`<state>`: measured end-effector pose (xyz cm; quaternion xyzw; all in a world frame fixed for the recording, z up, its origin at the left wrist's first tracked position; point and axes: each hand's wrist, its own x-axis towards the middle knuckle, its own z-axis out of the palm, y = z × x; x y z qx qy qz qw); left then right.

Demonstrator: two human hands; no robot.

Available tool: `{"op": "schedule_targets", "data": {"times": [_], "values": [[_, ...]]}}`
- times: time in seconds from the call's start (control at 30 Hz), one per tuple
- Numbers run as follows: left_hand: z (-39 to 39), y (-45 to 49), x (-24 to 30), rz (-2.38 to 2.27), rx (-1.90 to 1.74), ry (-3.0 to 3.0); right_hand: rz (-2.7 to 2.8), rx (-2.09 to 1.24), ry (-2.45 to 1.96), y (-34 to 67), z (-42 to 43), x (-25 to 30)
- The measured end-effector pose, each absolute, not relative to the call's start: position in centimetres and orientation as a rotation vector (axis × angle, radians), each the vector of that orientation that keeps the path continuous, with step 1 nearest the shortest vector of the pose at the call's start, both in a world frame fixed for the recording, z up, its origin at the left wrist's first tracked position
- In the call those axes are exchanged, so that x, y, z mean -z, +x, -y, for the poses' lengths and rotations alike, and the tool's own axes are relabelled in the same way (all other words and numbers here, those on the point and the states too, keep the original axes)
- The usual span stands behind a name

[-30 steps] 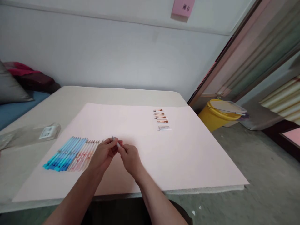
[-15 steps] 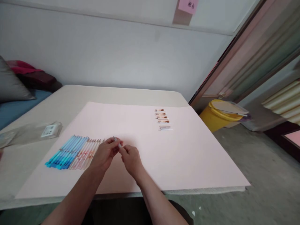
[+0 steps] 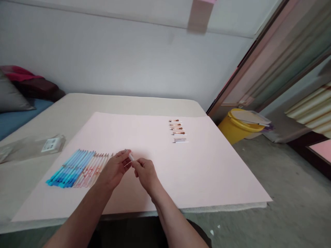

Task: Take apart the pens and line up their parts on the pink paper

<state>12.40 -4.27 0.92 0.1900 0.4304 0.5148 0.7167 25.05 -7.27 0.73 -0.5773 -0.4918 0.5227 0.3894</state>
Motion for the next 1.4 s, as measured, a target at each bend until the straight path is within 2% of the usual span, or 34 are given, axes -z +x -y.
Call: {"op": "schedule_targets", "data": {"times": [0.1,0.3,0.8,1.0,1.17,1.4], "values": [[4.28,12.31,-0.96,-0.879,-1.131,0.413,1.244,-1.314,-1.457,25.1,7.29,-0.61],[4.15,12.22,-0.69,-1.063,-1.141,0.45,1.292,-1.326,-1.442,25.21,7.32,-0.56],[4.26,12.2,-0.93,-0.903,-1.131,0.402,1.29,-1.295,-1.45,25.18,7.21,0.07],[4.18,12.15,-0.47,-1.084,-1.177,0.441,1.344,-1.306,-1.442,24.97,7.3,0.13],[4.23,12.13,-0.8,-0.921,-1.124,0.381,1.3,-1.292,-1.461,25.13,7.14,-0.15],[4.2,12.24,-1.0,-1.022,-1.12,0.396,1.32,-1.281,-1.45,25.14,7.27,-0.06]]}}
